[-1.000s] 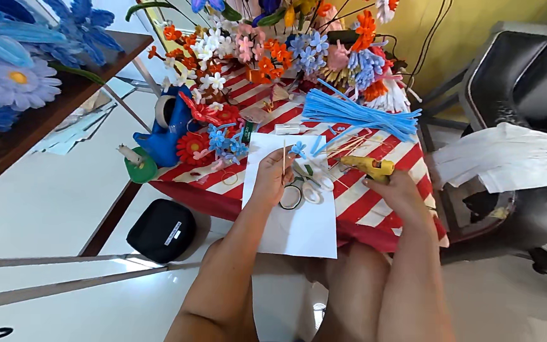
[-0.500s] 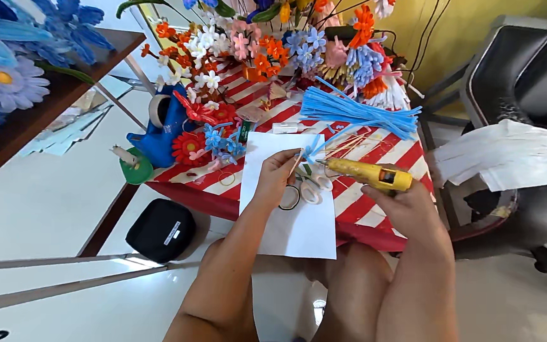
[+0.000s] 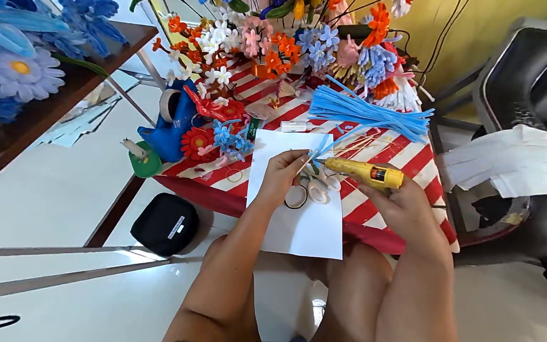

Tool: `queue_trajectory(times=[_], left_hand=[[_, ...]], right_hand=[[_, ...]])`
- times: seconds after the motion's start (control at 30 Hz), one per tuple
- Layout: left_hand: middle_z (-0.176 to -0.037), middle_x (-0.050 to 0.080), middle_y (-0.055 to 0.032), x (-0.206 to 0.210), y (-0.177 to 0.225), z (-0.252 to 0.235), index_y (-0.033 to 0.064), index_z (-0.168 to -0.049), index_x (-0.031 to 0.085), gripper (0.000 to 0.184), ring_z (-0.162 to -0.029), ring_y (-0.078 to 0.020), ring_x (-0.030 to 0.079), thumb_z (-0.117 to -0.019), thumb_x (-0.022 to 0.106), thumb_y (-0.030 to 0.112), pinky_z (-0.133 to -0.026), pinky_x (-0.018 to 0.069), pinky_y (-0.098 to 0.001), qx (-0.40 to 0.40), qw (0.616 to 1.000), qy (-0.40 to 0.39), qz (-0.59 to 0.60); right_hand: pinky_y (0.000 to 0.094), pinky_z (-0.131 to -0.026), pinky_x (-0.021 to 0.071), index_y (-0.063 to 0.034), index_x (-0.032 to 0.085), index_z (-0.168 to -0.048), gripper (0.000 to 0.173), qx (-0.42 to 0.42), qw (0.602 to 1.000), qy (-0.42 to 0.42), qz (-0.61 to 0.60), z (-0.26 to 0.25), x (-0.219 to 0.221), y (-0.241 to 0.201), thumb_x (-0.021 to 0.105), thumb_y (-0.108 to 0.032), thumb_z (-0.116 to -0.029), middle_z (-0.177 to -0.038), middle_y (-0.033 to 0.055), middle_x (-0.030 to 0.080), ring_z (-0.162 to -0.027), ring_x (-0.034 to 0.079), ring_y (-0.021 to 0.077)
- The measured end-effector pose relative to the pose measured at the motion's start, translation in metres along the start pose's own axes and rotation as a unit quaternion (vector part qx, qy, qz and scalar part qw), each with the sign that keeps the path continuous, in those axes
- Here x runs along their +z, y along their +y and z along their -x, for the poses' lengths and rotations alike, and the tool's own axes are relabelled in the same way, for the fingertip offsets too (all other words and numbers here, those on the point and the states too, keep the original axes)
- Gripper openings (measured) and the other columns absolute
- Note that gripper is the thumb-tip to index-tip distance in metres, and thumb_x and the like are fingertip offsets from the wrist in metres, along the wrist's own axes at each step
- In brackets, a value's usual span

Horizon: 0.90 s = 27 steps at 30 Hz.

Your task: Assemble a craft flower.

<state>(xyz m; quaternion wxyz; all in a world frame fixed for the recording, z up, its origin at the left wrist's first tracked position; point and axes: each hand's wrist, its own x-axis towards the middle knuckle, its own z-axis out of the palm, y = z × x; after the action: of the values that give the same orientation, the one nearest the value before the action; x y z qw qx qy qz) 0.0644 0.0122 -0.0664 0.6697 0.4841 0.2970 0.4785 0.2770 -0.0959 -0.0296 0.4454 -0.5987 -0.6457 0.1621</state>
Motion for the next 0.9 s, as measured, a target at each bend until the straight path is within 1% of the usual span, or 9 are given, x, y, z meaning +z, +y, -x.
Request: queue_trajectory(times=[0.2,0.3,0.4,0.5,0.67,0.9], left_hand=[[-0.079,0.067,0.0002,-0.0009,-0.0005,0.0004,-0.0001,-0.107,0.071,0.018,-0.052,0.0005,0.049,-0.1023,0.055,0.002,-0.050,0.0426,-0.0149,0.004,1.000,0.002,0.001],[-0.079,0.067,0.0004,-0.0005,-0.0002,0.0010,0.0002,-0.107,0.072,0.017,-0.053,0.0006,0.049,-0.1022,0.055,0.002,-0.051,0.0430,-0.0148,0.004,1.000,0.003,-0.001],[-0.077,0.066,0.0007,-0.0009,-0.0011,0.0009,0.0006,-0.107,0.072,0.018,-0.053,0.0004,0.049,-0.1023,0.055,0.003,-0.050,0.0427,-0.0149,0.010,1.000,-0.001,-0.001],[-0.076,0.065,0.0009,-0.0002,-0.0013,0.0010,0.0010,-0.106,0.072,0.018,-0.053,0.0000,0.049,-0.1022,0.055,0.003,-0.051,0.0429,-0.0150,0.010,1.000,0.001,-0.003],[-0.077,0.066,0.0002,-0.0002,-0.0014,0.0007,0.0004,-0.107,0.072,0.018,-0.053,-0.0002,0.049,-0.1023,0.055,0.003,-0.051,0.0433,-0.0153,0.010,1.000,-0.001,0.001],[-0.078,0.067,0.0003,-0.0002,-0.0012,0.0006,0.0005,-0.107,0.072,0.018,-0.053,0.0000,0.049,-0.1023,0.055,0.003,-0.051,0.0433,-0.0153,0.008,1.000,0.003,-0.008]], right_hand=[[0.0189,-0.086,0.0555,-0.0029,0.065,-0.117,0.032,0.004,1.000,-0.003,0.007,-0.0011,0.0010,-0.0010,0.065,-0.025,-0.0931,-0.102,0.0012,0.072,-0.094,0.067,-0.0025],[0.0201,-0.086,0.0556,-0.0040,0.066,-0.117,0.033,0.006,1.000,0.000,0.014,0.0001,0.0009,-0.0006,0.066,-0.028,-0.0934,-0.102,0.0007,0.072,-0.093,0.067,-0.0018],[0.0233,-0.086,0.0563,-0.0060,0.066,-0.117,0.035,0.003,1.000,0.008,0.018,0.0013,0.0004,-0.0005,0.066,-0.031,-0.0928,-0.101,-0.0008,0.072,-0.092,0.067,-0.0006],[0.0183,-0.085,0.0556,-0.0034,0.066,-0.116,0.031,-0.004,1.000,-0.002,0.007,0.0001,0.0003,-0.0007,0.065,-0.026,-0.0935,-0.101,0.0006,0.072,-0.093,0.067,-0.0030],[0.0203,-0.084,0.0555,-0.0031,0.066,-0.117,0.033,-0.002,1.000,-0.005,0.012,-0.0015,0.0022,0.0021,0.065,-0.026,-0.0939,-0.101,0.0017,0.072,-0.092,0.067,-0.0012],[0.0175,-0.084,0.0555,-0.0023,0.065,-0.115,0.030,-0.007,1.000,-0.010,-0.004,-0.0019,0.0017,0.0029,0.065,-0.024,-0.0940,-0.100,0.0012,0.072,-0.091,0.066,-0.0033]])
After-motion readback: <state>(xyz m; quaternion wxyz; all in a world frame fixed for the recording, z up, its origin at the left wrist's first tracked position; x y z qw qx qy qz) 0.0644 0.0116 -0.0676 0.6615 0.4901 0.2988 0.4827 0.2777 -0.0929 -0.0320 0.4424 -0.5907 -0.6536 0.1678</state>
